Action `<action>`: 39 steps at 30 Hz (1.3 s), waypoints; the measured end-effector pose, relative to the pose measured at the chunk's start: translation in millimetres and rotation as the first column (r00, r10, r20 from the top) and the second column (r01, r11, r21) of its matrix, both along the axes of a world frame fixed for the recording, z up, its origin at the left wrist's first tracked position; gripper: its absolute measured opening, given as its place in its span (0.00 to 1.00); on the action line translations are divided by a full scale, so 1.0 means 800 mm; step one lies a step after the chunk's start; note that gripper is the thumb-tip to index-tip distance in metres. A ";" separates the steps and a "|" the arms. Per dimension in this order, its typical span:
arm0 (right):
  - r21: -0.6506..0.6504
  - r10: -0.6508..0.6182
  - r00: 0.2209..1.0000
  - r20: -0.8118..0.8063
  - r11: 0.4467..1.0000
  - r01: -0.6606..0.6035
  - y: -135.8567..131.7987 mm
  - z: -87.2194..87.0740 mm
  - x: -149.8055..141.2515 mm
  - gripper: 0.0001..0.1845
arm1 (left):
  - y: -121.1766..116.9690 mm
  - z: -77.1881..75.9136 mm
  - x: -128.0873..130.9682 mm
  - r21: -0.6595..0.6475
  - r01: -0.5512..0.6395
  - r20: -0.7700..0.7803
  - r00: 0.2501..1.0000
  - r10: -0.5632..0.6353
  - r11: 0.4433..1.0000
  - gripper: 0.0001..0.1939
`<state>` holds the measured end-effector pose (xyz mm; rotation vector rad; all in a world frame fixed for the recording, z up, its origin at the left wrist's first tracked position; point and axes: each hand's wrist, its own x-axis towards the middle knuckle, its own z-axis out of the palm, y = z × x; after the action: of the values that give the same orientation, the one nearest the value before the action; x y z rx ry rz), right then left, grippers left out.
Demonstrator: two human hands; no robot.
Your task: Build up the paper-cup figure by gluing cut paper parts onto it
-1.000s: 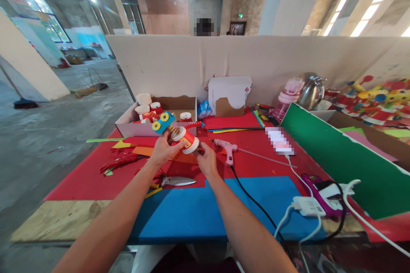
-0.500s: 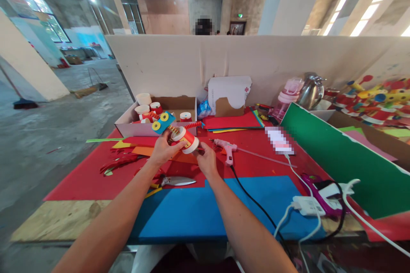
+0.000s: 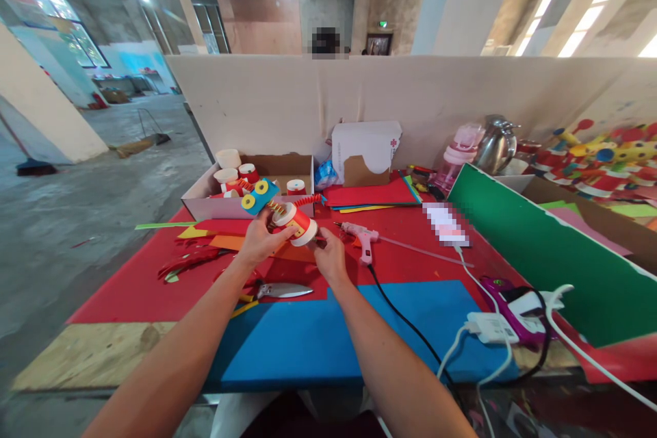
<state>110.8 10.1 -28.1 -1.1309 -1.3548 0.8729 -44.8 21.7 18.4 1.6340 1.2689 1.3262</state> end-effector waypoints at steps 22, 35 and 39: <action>0.011 -0.020 0.999 0.041 1.000 0.020 0.002 -0.007 0.001 0.13 | 0.001 -0.002 -0.001 -0.003 -0.011 -0.015 1.000 0.011 1.000 0.29; 0.019 -0.019 0.999 0.048 1.000 0.018 0.001 -0.006 0.002 0.14 | 0.000 -0.002 -0.002 0.031 -0.006 -0.039 0.999 0.007 1.000 0.30; 0.022 -0.025 0.997 0.074 0.999 0.023 -0.001 -0.003 0.002 0.13 | 0.001 -0.002 -0.002 0.039 -0.005 -0.040 0.999 0.006 0.999 0.31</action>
<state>112.7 9.2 -30.3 -1.1709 -1.4056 0.8039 -46.7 22.1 17.2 1.6926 1.2789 1.3357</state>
